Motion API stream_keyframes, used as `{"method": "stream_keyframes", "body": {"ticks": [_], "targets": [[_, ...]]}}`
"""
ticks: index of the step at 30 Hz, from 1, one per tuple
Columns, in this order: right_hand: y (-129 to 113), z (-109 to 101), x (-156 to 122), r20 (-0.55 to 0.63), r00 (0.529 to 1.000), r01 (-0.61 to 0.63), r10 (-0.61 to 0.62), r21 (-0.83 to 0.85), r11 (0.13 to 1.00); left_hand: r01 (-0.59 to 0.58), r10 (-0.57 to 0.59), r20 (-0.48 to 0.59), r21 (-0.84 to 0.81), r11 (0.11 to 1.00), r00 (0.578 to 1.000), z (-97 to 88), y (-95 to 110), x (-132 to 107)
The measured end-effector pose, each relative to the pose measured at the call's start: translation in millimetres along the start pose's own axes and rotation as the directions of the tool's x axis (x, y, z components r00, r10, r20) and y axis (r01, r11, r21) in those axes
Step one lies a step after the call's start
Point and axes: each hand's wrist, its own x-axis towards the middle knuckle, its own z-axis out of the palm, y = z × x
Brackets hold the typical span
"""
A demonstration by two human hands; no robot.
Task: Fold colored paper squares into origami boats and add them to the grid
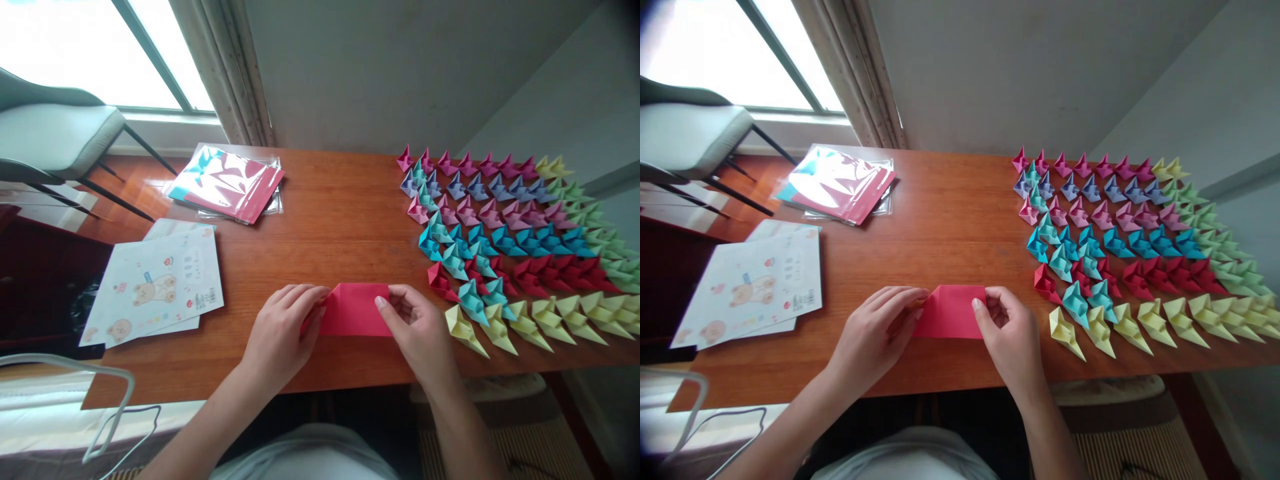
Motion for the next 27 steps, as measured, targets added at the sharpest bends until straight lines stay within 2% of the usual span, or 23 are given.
{"method": "stream_keyframes", "body": {"ticks": [3,6,9,14,21,27], "targets": [[-1,1,4,0.0,0.998,0.066,-0.067,-0.213,0.975,-0.157,0.142,0.067,0.364,0.918,0.988,1.2,-2,2],[2,2,8,0.001,0.989,0.139,-0.15,-0.383,0.913,-0.291,0.2,0.227,0.506,0.812,0.953,0.8,-3,4],[6,4,10,0.014,0.974,0.201,-0.226,-0.51,0.836,-0.387,0.233,0.326,0.57,0.725,0.916,0.7,-2,6],[11,5,10,0.051,0.935,0.309,-0.351,-0.606,0.734,-0.448,0.271,0.36,0.641,0.623,0.893,2.8,0,6],[18,4,8,0.125,0.855,0.457,-0.503,-0.641,0.617,-0.493,0.283,0.406,0.653,0.575,0.869,0.8,4,9],[21,4,9,0.132,0.834,0.483,-0.536,-0.644,0.593,-0.537,0.288,0.457,0.65,0.537,0.841,-4.7,3,14]]}}
